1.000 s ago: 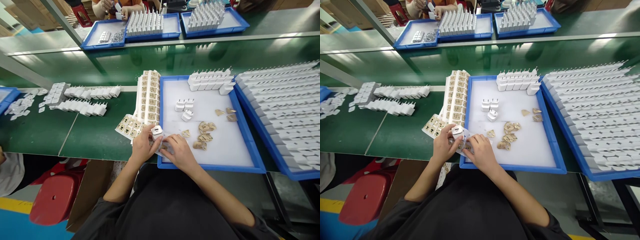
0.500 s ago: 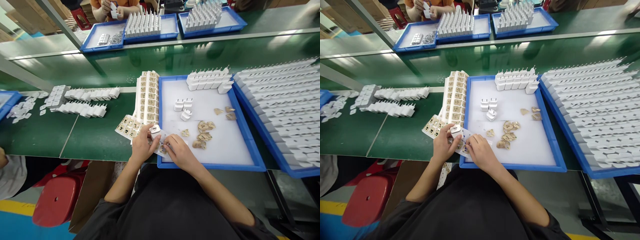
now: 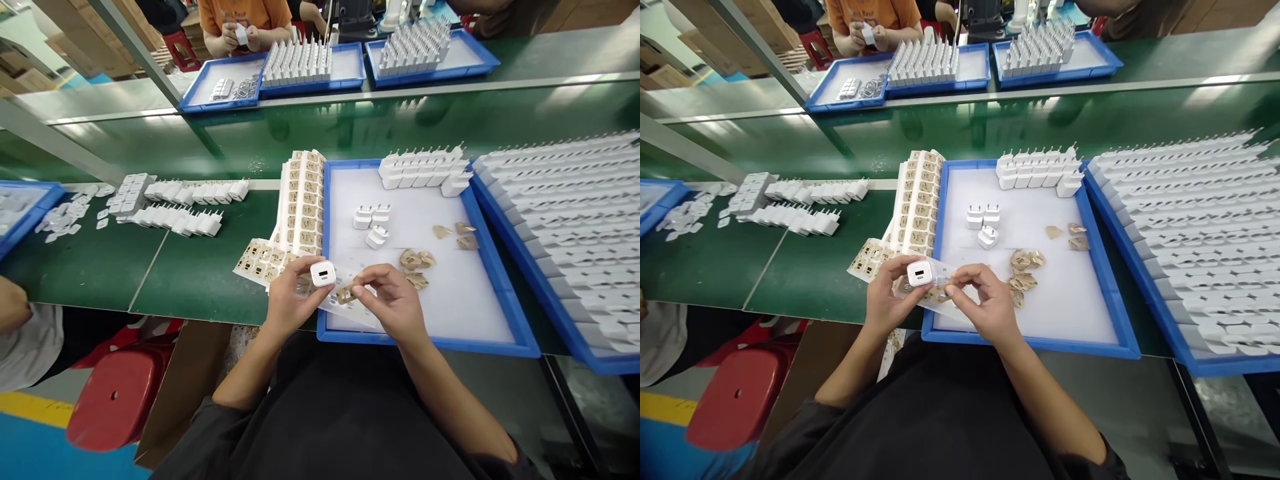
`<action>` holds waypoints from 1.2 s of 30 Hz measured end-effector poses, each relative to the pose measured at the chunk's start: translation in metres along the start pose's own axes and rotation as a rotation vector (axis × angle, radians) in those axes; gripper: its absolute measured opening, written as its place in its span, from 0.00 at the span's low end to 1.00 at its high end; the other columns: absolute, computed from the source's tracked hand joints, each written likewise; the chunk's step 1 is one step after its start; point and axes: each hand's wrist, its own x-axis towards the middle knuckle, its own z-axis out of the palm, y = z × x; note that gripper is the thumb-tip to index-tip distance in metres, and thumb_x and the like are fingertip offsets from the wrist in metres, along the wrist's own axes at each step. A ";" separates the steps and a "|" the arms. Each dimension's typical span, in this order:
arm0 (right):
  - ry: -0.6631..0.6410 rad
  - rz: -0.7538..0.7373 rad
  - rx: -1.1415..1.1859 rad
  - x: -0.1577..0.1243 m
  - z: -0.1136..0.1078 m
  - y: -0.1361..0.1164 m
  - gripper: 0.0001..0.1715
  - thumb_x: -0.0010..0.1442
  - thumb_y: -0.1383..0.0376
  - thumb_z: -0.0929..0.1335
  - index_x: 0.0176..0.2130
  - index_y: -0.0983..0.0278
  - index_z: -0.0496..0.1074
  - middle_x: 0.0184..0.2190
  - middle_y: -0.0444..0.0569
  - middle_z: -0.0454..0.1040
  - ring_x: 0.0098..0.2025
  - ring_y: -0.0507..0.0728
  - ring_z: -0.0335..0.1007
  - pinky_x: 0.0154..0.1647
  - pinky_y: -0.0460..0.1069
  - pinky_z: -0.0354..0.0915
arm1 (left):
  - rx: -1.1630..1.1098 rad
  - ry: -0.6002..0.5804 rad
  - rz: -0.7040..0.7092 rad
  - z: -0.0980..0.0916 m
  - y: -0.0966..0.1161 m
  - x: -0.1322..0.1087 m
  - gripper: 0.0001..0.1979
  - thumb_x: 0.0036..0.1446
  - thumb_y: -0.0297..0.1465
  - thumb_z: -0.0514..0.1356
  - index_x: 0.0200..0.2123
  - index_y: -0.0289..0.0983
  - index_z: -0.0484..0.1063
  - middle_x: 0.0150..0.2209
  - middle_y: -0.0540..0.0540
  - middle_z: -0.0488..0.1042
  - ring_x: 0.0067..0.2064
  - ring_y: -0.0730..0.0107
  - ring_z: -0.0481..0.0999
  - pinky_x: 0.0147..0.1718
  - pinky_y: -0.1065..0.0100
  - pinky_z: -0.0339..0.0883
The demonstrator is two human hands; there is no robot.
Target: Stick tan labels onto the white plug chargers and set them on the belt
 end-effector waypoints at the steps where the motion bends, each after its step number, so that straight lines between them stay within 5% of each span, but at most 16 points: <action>1: 0.007 0.002 0.026 0.001 0.002 -0.003 0.07 0.61 0.62 0.75 0.41 0.59 0.76 0.33 0.46 0.78 0.36 0.55 0.76 0.39 0.51 0.73 | -0.055 -0.025 -0.010 0.000 0.001 0.001 0.22 0.59 0.34 0.69 0.55 0.41 0.69 0.51 0.42 0.80 0.50 0.61 0.82 0.51 0.62 0.78; 8: -0.071 0.053 0.202 0.005 0.009 -0.016 0.09 0.59 0.58 0.76 0.35 0.60 0.78 0.31 0.46 0.79 0.33 0.55 0.76 0.36 0.51 0.75 | -0.247 -0.205 0.081 0.004 -0.001 0.013 0.30 0.59 0.39 0.68 0.63 0.46 0.69 0.54 0.39 0.70 0.54 0.56 0.75 0.48 0.59 0.78; 12: -0.058 0.080 0.231 0.003 0.009 -0.018 0.09 0.58 0.58 0.77 0.35 0.60 0.78 0.30 0.45 0.78 0.33 0.54 0.75 0.36 0.50 0.74 | -0.173 -0.143 0.124 0.007 -0.003 0.013 0.28 0.59 0.39 0.68 0.63 0.47 0.70 0.50 0.41 0.74 0.52 0.58 0.77 0.51 0.57 0.76; 17: 0.121 0.047 0.203 0.005 0.010 -0.020 0.07 0.59 0.61 0.76 0.37 0.59 0.77 0.33 0.45 0.77 0.36 0.54 0.74 0.41 0.50 0.73 | -0.130 -0.107 0.162 0.005 -0.001 0.009 0.25 0.60 0.31 0.68 0.59 0.44 0.70 0.53 0.41 0.78 0.55 0.58 0.78 0.55 0.57 0.74; 36: 0.128 0.047 0.102 0.010 0.016 -0.022 0.08 0.60 0.59 0.75 0.37 0.59 0.75 0.33 0.45 0.76 0.37 0.54 0.75 0.43 0.51 0.75 | -0.023 -0.132 0.270 0.002 0.008 0.013 0.23 0.61 0.33 0.67 0.59 0.43 0.71 0.52 0.42 0.80 0.54 0.58 0.79 0.54 0.57 0.75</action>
